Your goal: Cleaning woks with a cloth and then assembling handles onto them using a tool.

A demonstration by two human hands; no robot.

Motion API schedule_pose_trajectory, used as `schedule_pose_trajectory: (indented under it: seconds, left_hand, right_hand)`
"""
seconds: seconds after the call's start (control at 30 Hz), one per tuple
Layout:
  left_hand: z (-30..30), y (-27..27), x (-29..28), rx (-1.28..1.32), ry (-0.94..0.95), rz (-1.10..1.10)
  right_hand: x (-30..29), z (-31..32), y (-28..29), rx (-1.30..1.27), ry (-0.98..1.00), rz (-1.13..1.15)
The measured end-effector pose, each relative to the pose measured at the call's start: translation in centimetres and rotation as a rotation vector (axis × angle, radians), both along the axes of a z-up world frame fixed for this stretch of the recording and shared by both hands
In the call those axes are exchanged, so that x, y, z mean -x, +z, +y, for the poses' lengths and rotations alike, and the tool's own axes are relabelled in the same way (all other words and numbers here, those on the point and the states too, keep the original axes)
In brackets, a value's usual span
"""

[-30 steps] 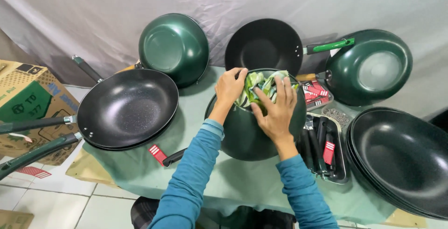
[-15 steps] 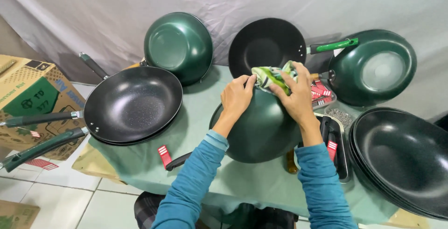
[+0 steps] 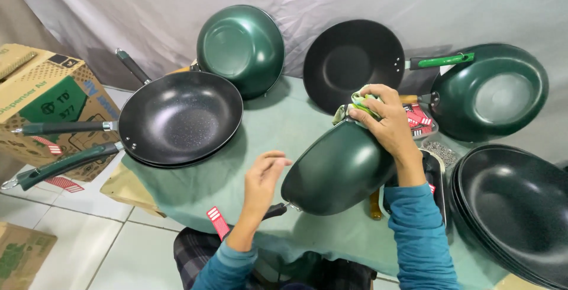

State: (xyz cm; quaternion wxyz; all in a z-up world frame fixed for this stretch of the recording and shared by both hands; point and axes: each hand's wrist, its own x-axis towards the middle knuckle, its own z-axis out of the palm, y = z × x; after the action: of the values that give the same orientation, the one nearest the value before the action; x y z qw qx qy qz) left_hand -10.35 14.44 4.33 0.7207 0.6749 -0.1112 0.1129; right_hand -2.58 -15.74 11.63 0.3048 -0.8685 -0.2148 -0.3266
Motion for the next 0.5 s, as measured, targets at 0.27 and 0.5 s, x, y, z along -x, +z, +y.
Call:
schedule_pose_trajectory:
  seconds: [0.27, 0.5]
  left_hand:
    - [5.1, -6.7, 6.4, -0.029, -0.646, 0.728]
    - [0.2, -14.4, 5.6, 1.059, -0.377, 1.198]
  right_hand:
    - [2.0, 1.3, 1.6, 0.037, -0.006, -0.006]
    - [3.7, 1.2, 2.1, 0.033, 0.073, -0.029]
